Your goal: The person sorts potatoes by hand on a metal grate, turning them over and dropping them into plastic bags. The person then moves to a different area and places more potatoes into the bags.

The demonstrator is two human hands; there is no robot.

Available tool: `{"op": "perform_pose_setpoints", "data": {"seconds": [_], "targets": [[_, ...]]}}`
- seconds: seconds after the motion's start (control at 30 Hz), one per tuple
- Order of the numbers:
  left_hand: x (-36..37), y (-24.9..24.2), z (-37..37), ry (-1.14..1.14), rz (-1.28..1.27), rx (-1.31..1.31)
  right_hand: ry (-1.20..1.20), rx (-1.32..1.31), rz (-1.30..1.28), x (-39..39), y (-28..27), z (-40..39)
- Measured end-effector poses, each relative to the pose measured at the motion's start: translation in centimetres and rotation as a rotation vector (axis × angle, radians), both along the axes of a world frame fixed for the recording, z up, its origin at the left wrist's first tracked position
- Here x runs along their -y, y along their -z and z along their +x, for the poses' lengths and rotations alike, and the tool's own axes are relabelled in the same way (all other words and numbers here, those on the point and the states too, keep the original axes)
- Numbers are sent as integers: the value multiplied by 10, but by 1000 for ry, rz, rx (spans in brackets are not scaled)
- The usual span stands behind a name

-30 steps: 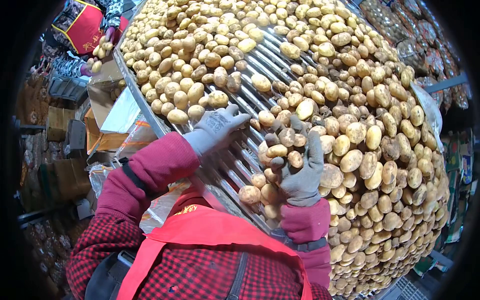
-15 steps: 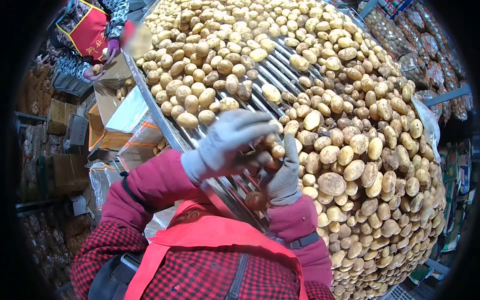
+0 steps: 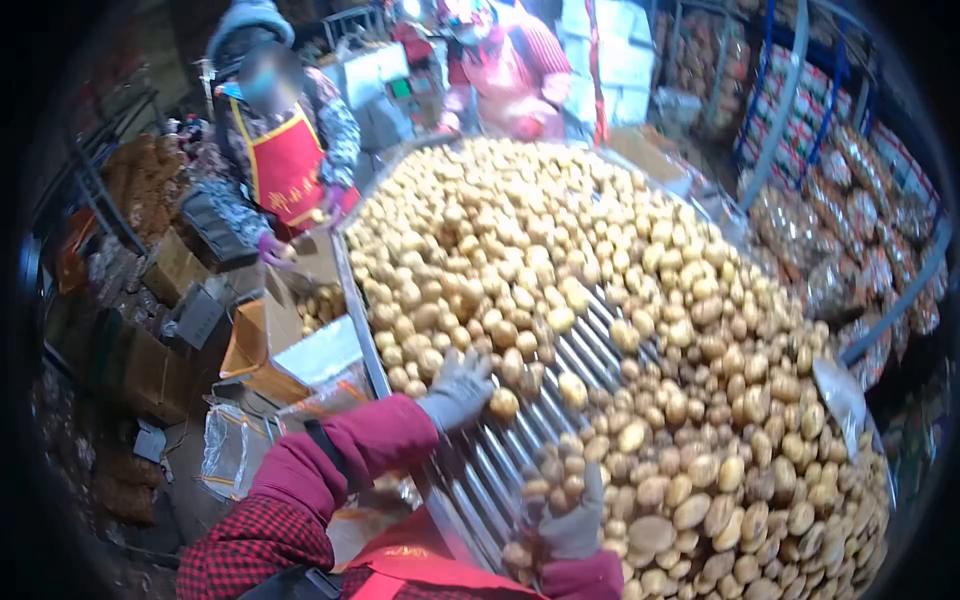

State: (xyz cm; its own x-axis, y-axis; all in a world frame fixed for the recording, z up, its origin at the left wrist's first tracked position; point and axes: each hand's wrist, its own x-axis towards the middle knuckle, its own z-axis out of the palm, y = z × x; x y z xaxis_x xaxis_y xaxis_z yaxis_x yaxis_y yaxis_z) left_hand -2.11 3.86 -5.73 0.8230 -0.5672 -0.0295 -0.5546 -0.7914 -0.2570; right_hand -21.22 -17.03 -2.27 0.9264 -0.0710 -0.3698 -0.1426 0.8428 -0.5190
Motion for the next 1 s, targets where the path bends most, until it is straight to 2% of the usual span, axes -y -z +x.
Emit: {"op": "perform_pose_setpoints", "data": {"seconds": [0.03, 0.1, 0.13, 0.23, 0.27, 0.3, 0.37, 0.43, 0.5, 0.6, 0.7, 0.83, 0.97, 1.0], "targets": [[1, 0, 0, 2, -47, -36, 16, -123, 130, 1, -12, -2], [5, 7, 0, -33, -77, -54, 12, -186, 88, 1, -21, -2], [0, 10, -3, 29, -173, 48, -2, -165, 5, 0, -23, -2], [-9, 16, -6, 120, -239, 164, -13, -179, 3, -1, -39, -4], [-9, 11, -10, 116, -204, 152, 28, -207, 0, -8, -53, -5], [-15, 14, -10, 118, -214, 151, 32, -208, -9, -8, -42, 3], [-19, 23, -20, 236, -345, 301, -219, 355, 613, 1, -17, 8], [2, 1, -16, -243, -460, -390, 36, 4, -186, -9, -20, -14], [-32, 11, -41, 342, -581, 105, 14, 39, 53, -9, -39, -18], [-16, -42, -77, 333, -955, -29, -29, -69, 31, -13, -51, -23], [7, -79, -107, 527, -1212, -137, -2, -74, 116, -33, -40, -21], [20, -76, -132, 571, -1153, -157, -61, -32, 169, -43, -32, -13], [-2, -73, -146, 403, -1053, -200, -120, -22, 178, -45, -12, -9], [-8, -70, -148, 364, -1097, -198, -93, -13, 171, -47, -7, -7]]}}
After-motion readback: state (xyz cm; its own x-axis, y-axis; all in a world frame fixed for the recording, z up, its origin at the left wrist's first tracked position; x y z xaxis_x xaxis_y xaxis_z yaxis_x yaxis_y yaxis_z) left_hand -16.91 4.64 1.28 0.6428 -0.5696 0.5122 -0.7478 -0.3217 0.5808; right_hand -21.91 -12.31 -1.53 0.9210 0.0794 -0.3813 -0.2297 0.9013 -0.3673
